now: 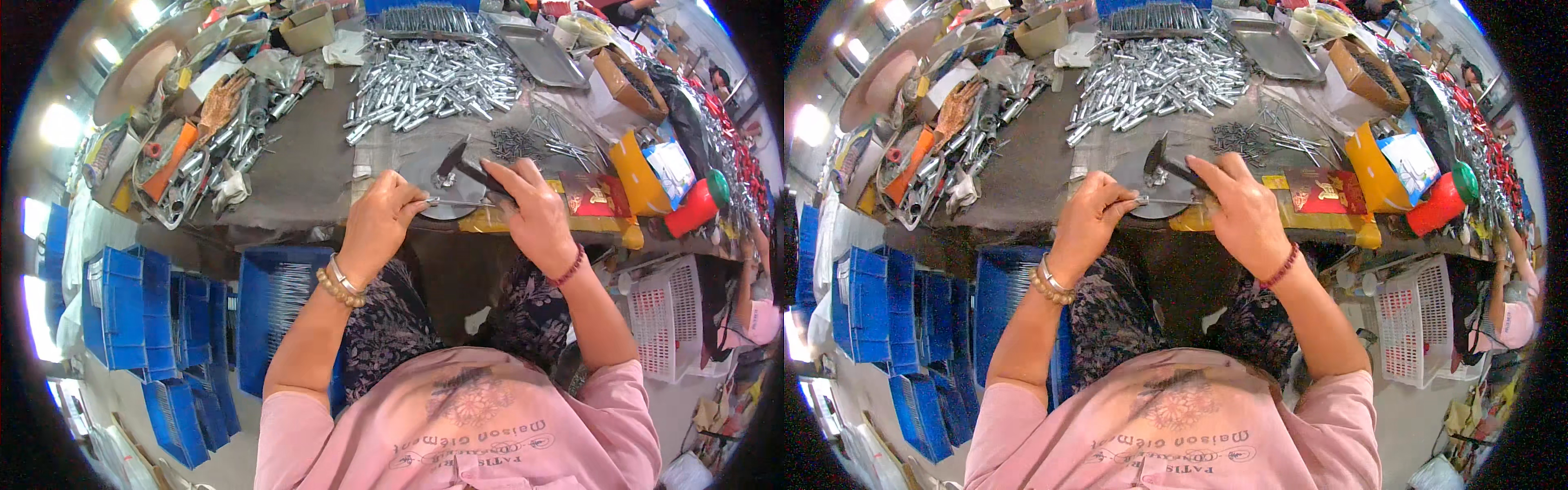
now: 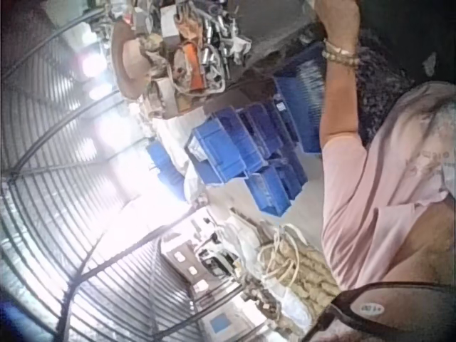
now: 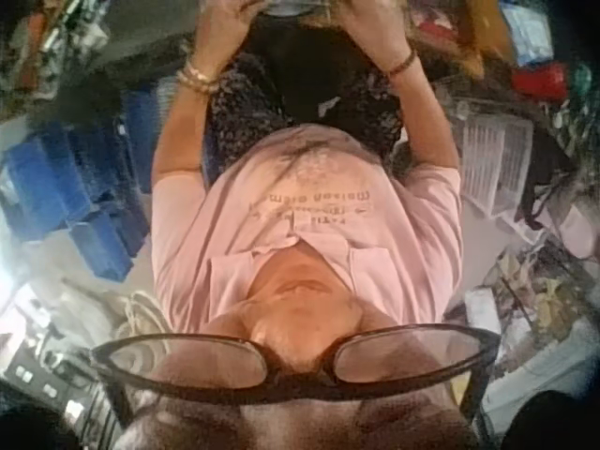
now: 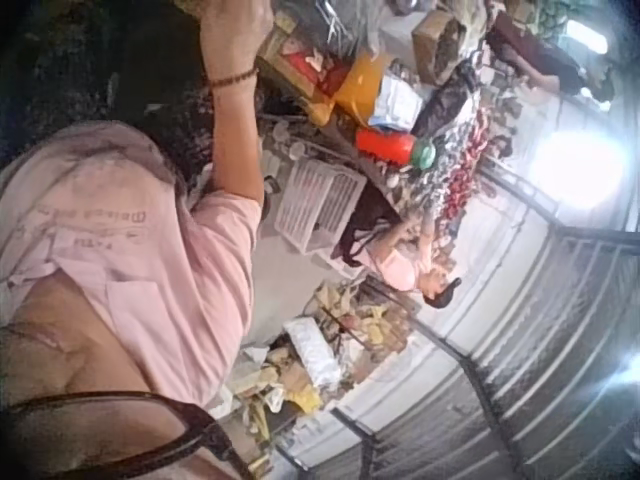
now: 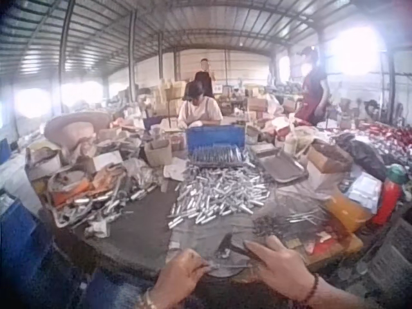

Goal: The person repeatedly assembles metal fasteners by aligning metal pins and sleeves on a round anvil, securing them using a small hammer, and placing the assembled pieces into a blue plastic container.

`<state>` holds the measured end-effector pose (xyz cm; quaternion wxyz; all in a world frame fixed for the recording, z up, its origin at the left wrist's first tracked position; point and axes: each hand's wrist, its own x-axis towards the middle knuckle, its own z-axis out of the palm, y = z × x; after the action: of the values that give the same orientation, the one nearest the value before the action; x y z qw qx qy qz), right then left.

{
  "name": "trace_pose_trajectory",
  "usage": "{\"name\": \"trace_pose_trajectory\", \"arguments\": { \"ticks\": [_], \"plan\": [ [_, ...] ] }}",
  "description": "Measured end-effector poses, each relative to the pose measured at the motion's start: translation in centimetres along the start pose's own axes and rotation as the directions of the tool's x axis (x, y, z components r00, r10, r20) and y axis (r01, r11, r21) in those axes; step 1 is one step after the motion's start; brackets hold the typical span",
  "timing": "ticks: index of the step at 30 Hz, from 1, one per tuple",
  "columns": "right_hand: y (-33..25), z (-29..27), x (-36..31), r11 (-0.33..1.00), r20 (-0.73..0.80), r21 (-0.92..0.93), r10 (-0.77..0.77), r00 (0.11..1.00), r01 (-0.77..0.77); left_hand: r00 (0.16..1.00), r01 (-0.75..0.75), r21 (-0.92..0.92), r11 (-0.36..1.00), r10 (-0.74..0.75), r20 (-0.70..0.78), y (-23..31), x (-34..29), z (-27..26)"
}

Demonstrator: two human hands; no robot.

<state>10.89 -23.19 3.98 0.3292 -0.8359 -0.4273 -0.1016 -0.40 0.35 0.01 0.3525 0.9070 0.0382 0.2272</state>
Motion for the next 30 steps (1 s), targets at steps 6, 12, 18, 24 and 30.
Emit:
{"name": "trace_pose_trajectory", "arguments": {
  "ticks": [6, 12, 18, 24, 30],
  "plan": [
    [-2.1, -1.3, -0.7, 0.982, -0.067, -0.045, -0.185, 0.980, 0.182, 0.995, -0.089, -0.002, 0.996, 0.089, -0.034, -0.3, -0.1, 0.2],
    [-1.4, -0.7, -0.4, 0.984, 0.049, -0.092, -0.148, 0.988, 0.152, 0.996, -0.082, -0.021, 0.996, 0.082, -0.033, -0.9, 0.6, 0.3],
    [-2.2, -2.1, -0.2, 0.991, -0.088, 0.096, -0.083, 0.993, 0.091, 0.996, -0.082, 0.027, 0.996, 0.083, -0.026, 0.4, 0.5, -0.3],
    [1.3, 0.9, 1.4, 0.992, 0.091, 0.107, 0.062, 0.994, -0.071, 0.998, -0.055, 0.065, 0.996, 0.057, -0.028, 0.8, -0.3, 0.1],
    [-0.4, 0.8, -0.4, 0.970, 0.109, -0.210, -0.104, 0.989, 0.125, 0.998, -0.018, -0.004, 1.000, 0.018, -0.058, 0.8, -0.8, 0.0]
  ]
}}
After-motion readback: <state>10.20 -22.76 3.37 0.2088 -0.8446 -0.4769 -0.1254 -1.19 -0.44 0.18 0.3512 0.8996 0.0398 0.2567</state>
